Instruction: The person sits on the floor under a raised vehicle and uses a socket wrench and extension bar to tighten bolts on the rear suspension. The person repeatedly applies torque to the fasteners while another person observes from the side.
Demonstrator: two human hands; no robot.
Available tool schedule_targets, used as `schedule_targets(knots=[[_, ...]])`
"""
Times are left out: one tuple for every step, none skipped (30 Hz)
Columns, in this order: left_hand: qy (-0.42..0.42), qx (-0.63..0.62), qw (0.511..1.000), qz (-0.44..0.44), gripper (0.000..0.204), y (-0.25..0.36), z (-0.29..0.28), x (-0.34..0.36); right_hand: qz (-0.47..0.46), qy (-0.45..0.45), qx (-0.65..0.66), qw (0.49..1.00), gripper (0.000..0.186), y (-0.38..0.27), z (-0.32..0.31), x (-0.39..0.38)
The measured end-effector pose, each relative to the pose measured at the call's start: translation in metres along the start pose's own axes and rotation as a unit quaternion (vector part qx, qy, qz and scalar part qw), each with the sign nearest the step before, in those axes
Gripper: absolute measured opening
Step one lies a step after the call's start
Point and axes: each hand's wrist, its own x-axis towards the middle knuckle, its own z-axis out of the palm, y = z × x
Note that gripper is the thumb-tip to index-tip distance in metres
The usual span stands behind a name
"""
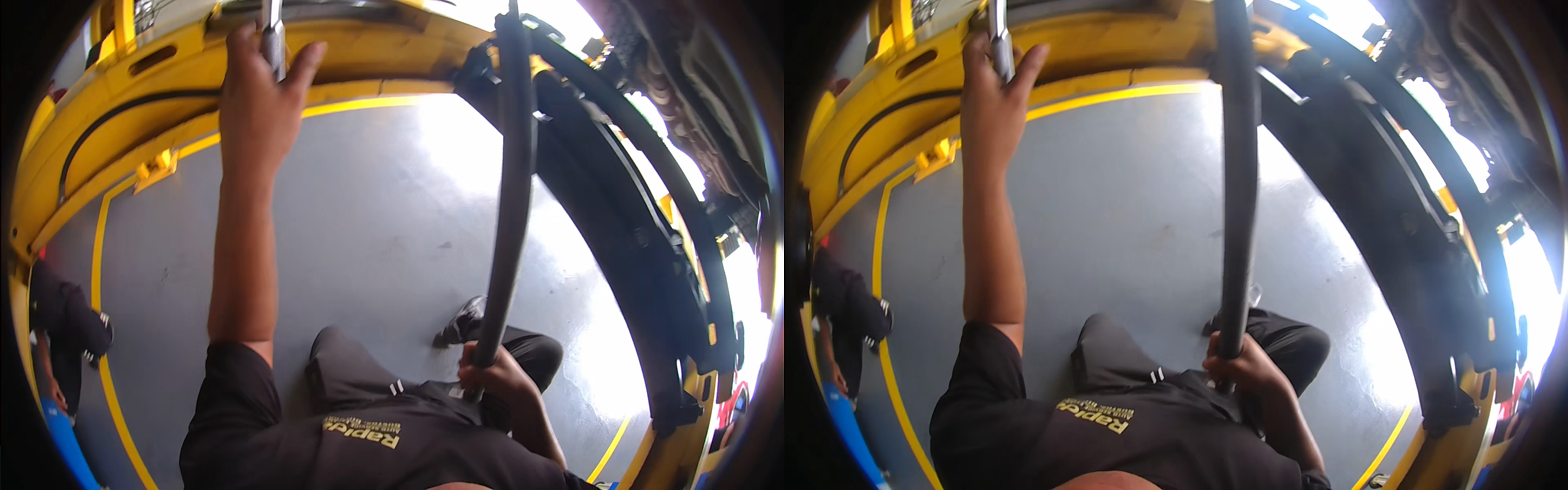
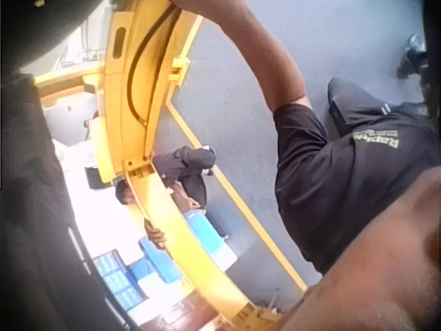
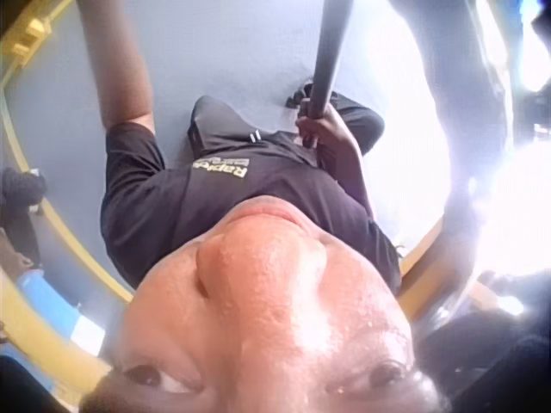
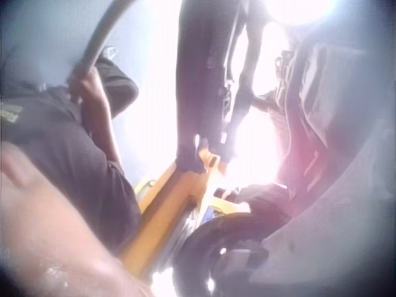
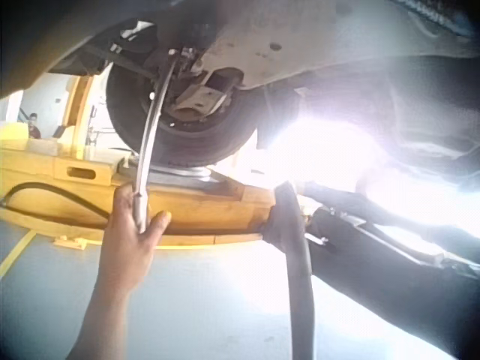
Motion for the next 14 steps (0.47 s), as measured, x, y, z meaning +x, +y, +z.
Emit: schedule_targets(knots=[[0.053, 0.043, 0.995, 0.07, 0.055, 0.002, -0.007, -0.005, 0.006, -0.018, 0.039, 0.999, 0.02, 0.003, 0.002, 0.004], [0.08, 0.021, 0.992, 0.091, 0.063, 0.014, -0.009, -0.017, -0.016, -0.031, 0.031, 0.999, 0.02, 0.007, -0.01, 0.008], [0.108, 0.002, 0.988, 0.115, 0.072, 0.025, -0.016, -0.038, -0.011, -0.036, 0.03, 0.999, 0.019, 0.007, -0.014, 0.01], [0.091, -0.092, 0.985, 0.111, 0.075, 0.035, -0.011, -0.07, -0.015, -0.038, 0.022, 0.999, 0.019, -0.002, -0.017, 0.009], [0.077, -0.188, 0.972, 0.119, 0.078, 0.051, -0.001, -0.106, -0.032, -0.039, 0.013, 0.999, 0.018, -0.012, -0.021, 0.01], [-0.092, -0.22, 0.971, 0.018, 0.087, 0.083, 0.007, -0.139, -0.043, -0.041, -0.002, 0.998, 0.018, -0.008, -0.023, 0.007], [-0.275, -0.349, 0.88, -0.169, 0.093, 0.1, 0.016, -0.153, -0.054, -0.037, -0.031, 0.997, 0.018, -0.004, -0.017, 0.013], [-0.358, -0.482, 0.744, -0.292, 0.096, 0.094, 0.04, -0.169, -0.048, -0.043, -0.062, 0.996, 0.018, -0.01, -0.007, 0.023], [-0.367, -0.595, 0.622, -0.353, 0.094, 0.116, 0.057, -0.171, -0.038, -0.067, -0.091, 0.993, 0.019, -0.007, -0.021, 0.025], [-0.356, -0.654, 0.587, -0.319, 0.08, 0.126, 0.07, -0.172, -0.03, -0.101, -0.103, 0.989, 0.021, 0.003, -0.028, 0.037], [-0.359, -0.684, 0.546, -0.324, 0.052, 0.131, 0.078, -0.17, -0.029, -0.139, -0.13, 0.981, 0.024, 0.0, -0.035, 0.051], [-0.344, -0.672, 0.558, -0.346, 0.039, 0.131, 0.083, -0.167, -0.05, -0.213, -0.225, 0.95, 0.032, -0.018, -0.042, 0.059], [-0.33, -0.658, 0.568, -0.368, 0.027, 0.132, 0.087, -0.165, -0.134, -0.269, -0.35, 0.887, 0.039, -0.047, -0.057, 0.077], [-0.325, -0.629, 0.604, -0.365, 0.023, 0.127, 0.09, -0.168, -0.138, -0.158, -0.432, 0.877, 0.041, -0.089, -0.067, 0.076]])
